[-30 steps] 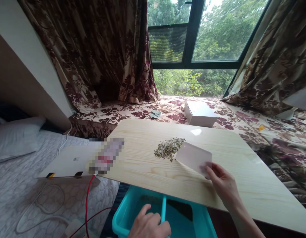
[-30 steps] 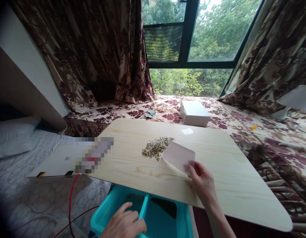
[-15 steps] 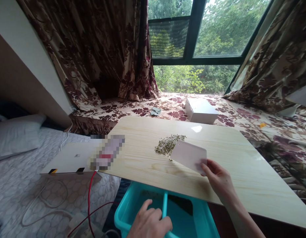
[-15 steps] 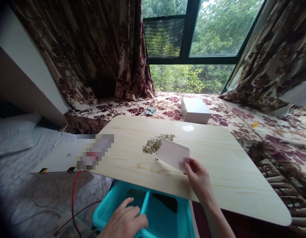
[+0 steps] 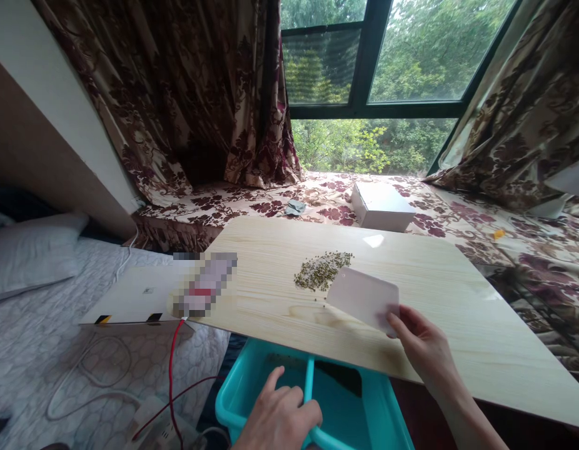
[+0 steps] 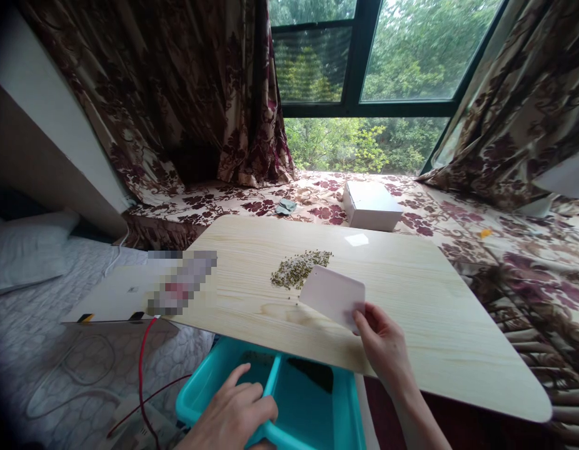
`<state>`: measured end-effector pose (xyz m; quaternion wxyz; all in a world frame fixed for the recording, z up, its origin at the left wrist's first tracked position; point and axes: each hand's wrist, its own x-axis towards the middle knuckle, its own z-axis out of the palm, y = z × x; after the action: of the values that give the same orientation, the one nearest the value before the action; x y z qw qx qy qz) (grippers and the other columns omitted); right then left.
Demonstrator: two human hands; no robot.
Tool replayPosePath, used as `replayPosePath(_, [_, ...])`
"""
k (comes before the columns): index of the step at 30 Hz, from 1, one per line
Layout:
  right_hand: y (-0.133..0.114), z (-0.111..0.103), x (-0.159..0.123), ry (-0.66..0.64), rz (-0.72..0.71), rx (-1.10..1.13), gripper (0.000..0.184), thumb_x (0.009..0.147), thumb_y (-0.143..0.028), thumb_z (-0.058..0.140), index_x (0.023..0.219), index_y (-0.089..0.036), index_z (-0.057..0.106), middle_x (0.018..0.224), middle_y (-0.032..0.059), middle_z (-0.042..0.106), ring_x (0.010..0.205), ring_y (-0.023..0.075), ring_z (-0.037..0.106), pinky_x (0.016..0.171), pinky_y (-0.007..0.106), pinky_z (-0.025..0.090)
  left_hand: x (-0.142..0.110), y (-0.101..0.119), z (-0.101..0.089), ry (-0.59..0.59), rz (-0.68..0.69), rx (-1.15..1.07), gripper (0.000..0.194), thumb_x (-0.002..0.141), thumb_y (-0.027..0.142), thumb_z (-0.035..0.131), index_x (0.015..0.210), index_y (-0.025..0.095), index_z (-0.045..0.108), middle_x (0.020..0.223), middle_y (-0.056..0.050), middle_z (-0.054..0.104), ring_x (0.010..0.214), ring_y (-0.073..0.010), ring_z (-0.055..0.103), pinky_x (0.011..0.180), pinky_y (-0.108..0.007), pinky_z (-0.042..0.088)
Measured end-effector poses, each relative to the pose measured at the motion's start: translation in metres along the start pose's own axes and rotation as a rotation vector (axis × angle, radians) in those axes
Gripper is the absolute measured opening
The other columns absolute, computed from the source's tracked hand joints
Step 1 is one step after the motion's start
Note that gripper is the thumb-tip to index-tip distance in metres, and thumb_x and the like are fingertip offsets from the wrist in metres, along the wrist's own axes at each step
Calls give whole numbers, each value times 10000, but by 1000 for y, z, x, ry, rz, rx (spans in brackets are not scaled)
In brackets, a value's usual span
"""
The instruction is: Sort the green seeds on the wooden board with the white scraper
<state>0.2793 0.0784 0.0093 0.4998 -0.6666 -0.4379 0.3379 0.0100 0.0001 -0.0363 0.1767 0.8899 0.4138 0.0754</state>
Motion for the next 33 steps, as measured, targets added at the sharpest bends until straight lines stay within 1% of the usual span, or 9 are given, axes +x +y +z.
replayPosePath(4, [2, -1, 3, -2, 14, 6, 324, 606, -426, 712, 824, -186, 706, 816, 84, 764, 752, 260, 716, 556, 301, 590, 0, -2, 13, 28, -20, 34, 259, 716, 445, 739, 836, 267, 593, 706, 65, 527, 664, -154, 557, 1011, -518, 329])
replayPosePath(8, [3, -8, 5, 59, 16, -22, 313, 614, -404, 707, 838, -185, 708, 820, 80, 764, 745, 256, 716, 575, 305, 594, -1, -4, 19, 50, -15, 32, 267, 706, 455, 744, 835, 274, 597, 697, 70, 511, 661, -148, 544, 1022, -517, 314])
replayPosePath(10, [2, -9, 4, 88, 20, -13, 322, 610, -402, 709, 844, -182, 707, 813, 83, 763, 730, 255, 714, 573, 308, 593, -1, -4, 20, 55, -15, 30, 266, 708, 458, 740, 832, 273, 594, 695, 70, 506, 659, -147, 538, 1027, -515, 309])
replayPosePath(16, [-1, -3, 2, 47, 38, 23, 295, 599, -389, 706, 812, -185, 699, 811, 83, 762, 696, 243, 706, 551, 294, 579, -1, -5, 20, 55, -10, 41, 266, 700, 447, 745, 811, 264, 588, 683, 72, 503, 632, -141, 523, 1017, -524, 321])
replayPosePath(22, [-1, -1, 6, 73, 37, 33, 330, 598, -396, 693, 838, -170, 691, 837, 87, 759, 656, 218, 690, 566, 296, 569, -3, -4, 19, 51, -11, 29, 260, 689, 417, 750, 821, 270, 581, 686, 77, 507, 640, -139, 534, 1020, -531, 324])
replayPosePath(29, [-1, 2, 6, 10, 48, 36, 329, 594, -404, 704, 827, -172, 694, 823, 95, 759, 705, 240, 695, 548, 296, 558, -4, -4, 11, 86, -21, 12, 229, 709, 401, 724, 803, 266, 565, 682, 80, 502, 639, -136, 539, 1034, -528, 313])
replayPosePath(33, [-3, 3, 8, 16, 31, 38, 337, 611, -396, 701, 857, -166, 695, 856, 102, 757, 734, 238, 694, 573, 300, 565, -10, -5, 9, 98, -14, 19, 183, 744, 357, 697, 814, 262, 557, 700, 76, 518, 655, -137, 549, 1039, -529, 310])
